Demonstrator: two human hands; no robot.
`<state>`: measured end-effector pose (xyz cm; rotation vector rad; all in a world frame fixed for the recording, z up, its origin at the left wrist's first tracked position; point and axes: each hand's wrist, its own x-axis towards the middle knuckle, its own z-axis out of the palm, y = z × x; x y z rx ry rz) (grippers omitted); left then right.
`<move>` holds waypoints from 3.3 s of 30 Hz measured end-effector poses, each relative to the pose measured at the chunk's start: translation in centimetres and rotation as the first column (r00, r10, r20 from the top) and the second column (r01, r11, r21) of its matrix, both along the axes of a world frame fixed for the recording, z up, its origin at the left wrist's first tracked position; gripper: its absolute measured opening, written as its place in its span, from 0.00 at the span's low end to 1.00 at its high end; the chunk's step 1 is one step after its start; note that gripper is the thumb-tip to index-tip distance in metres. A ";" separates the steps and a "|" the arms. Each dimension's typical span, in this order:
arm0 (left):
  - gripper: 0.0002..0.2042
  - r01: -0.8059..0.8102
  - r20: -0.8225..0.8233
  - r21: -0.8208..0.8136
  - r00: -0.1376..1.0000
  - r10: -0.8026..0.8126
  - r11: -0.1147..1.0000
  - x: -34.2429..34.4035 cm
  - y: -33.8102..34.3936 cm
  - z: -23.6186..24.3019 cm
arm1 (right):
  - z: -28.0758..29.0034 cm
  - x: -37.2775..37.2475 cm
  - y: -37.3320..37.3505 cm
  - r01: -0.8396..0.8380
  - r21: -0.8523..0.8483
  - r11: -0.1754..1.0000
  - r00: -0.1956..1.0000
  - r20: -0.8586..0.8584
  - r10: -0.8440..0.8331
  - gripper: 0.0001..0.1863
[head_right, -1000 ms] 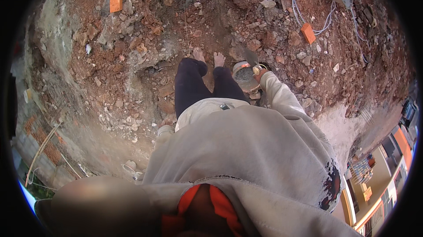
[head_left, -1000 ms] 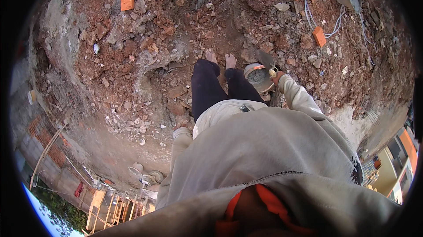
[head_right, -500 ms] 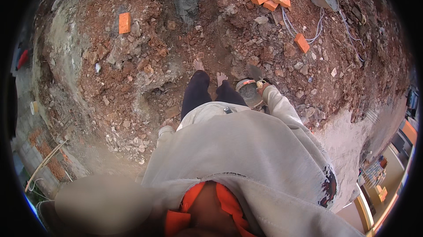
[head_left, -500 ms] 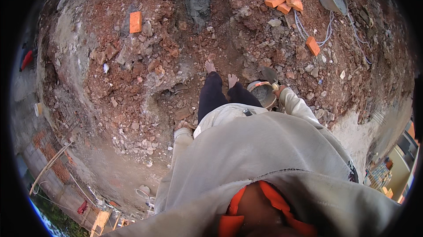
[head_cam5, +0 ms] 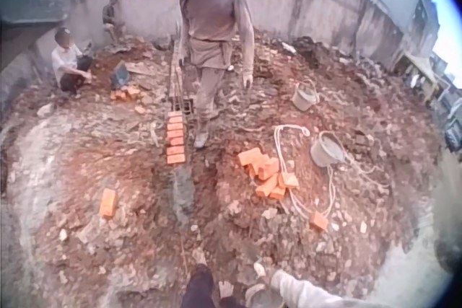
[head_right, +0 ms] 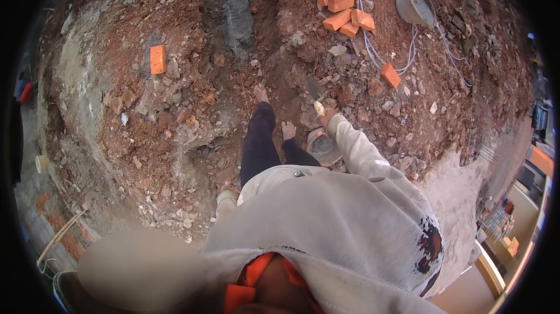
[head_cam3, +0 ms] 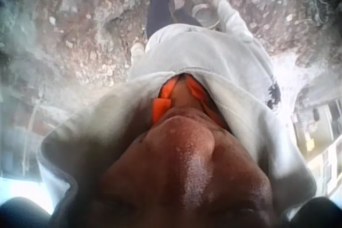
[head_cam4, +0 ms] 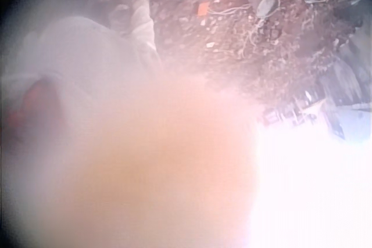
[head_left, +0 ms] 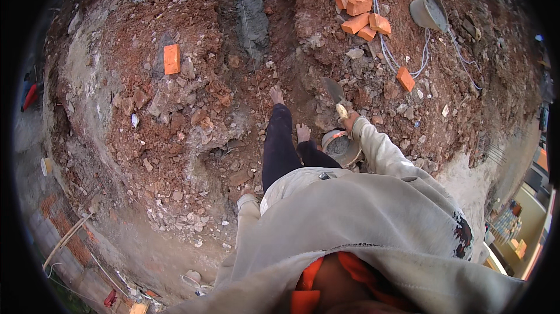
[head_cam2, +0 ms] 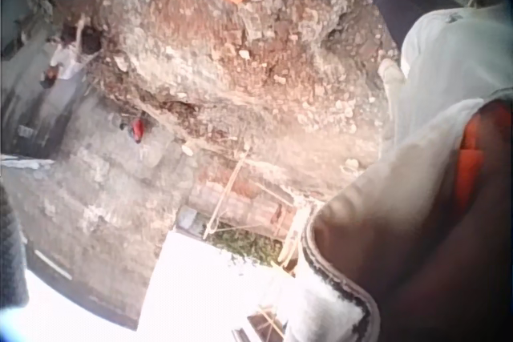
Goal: The person lays red bricks in a straight line on the ground, using a trowel to spread cement mortar between them. They repeatedly scoop mortar from a bucket, apply it to the trench, place bricks, and tap them into alignment.
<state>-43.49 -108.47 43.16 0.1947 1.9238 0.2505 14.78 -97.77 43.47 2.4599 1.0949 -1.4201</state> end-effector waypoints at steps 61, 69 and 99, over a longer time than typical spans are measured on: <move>0.30 0.869 -0.393 -0.178 0.367 -0.843 0.462 17.7 46.3 -44.0 | -26.9 -7.1 25.4 0.237 -0.097 0.967 0.808 -0.533 -0.252 0.19; 0.37 0.552 -0.051 0.186 0.831 -0.553 0.813 20.6 43.8 -48.9 | -38.5 -9.3 39.7 -0.450 -0.127 0.884 0.892 -0.103 0.439 0.32; 0.22 0.284 0.130 0.137 0.945 -0.302 0.949 14.9 38.2 -39.6 | -40.1 -11.8 47.8 -0.494 -0.071 0.867 0.869 -0.074 0.489 0.27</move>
